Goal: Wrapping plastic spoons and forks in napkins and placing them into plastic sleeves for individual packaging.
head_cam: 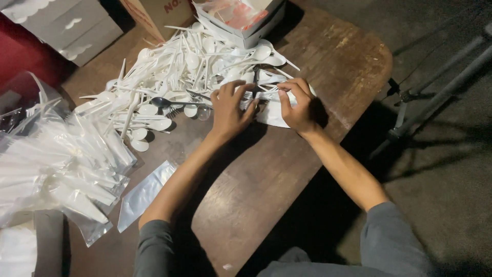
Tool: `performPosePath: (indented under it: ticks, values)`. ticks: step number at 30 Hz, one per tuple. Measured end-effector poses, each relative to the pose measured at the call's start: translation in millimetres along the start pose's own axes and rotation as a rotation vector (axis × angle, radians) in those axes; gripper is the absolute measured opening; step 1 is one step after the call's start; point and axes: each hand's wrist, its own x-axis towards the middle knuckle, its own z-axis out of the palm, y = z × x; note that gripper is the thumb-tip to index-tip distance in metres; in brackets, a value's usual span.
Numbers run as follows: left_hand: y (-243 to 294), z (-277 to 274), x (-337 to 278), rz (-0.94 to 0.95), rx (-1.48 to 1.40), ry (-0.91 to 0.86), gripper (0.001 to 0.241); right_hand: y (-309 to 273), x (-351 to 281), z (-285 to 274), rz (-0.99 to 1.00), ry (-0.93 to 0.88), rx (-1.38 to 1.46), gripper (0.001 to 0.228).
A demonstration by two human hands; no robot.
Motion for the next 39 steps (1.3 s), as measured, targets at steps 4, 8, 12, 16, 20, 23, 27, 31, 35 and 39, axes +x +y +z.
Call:
performPosePath:
  ticks: [4,8,12,16,20,23,27,31,35,39]
  values:
    - [21.9,-2.5,11.2,-0.001,0.046,-0.169,0.046,-18.1,-4.5,-3.8,0.002,0.09,0.109,0.008]
    - [17.6,-7.8,8.0,-0.007,-0.006,-0.255,0.026,-22.5,-6.5,-10.4,-0.049,0.217,0.19,0.004]
    - [15.3,-35.1,-14.2,0.09,-0.29,-0.145,0.025,-21.9,-9.2,-11.3,-0.078,0.09,0.2,0.006]
    - [-13.4,-55.8,-60.5,0.04,-0.402,-0.048,0.042,-35.3,-10.4,0.0,-0.161,-0.049,0.305,0.012]
    - [-17.3,-94.7,-117.7,-0.033,-0.392,0.146,0.021,-62.0,-28.3,25.8,-0.236,-0.248,0.349,0.011]
    - [-18.7,-133.5,-159.0,-0.09,-0.335,0.134,0.016,-92.9,-41.4,45.0,-0.281,-0.383,0.399,0.013]
    - [-7.8,-187.0,-220.6,-0.242,-0.239,-0.023,0.017,-135.4,-71.7,74.2,-0.383,-0.61,0.417,0.015]
    - [1.5,-216.4,-269.6,-0.344,-0.153,-0.17,0.023,-160.1,-102.6,97.7,-0.459,-0.754,0.41,0.014]
    - [15.5,-214.8,-304.6,-0.188,0.117,-0.14,0.022,-161.4,-120.6,99.9,-0.514,-0.794,0.291,0.021]
    - [9.6,-206.3,-316.6,-0.171,0.163,-0.029,0.029,-172.8,-113.6,89.3,-0.485,-0.772,0.294,0.016]
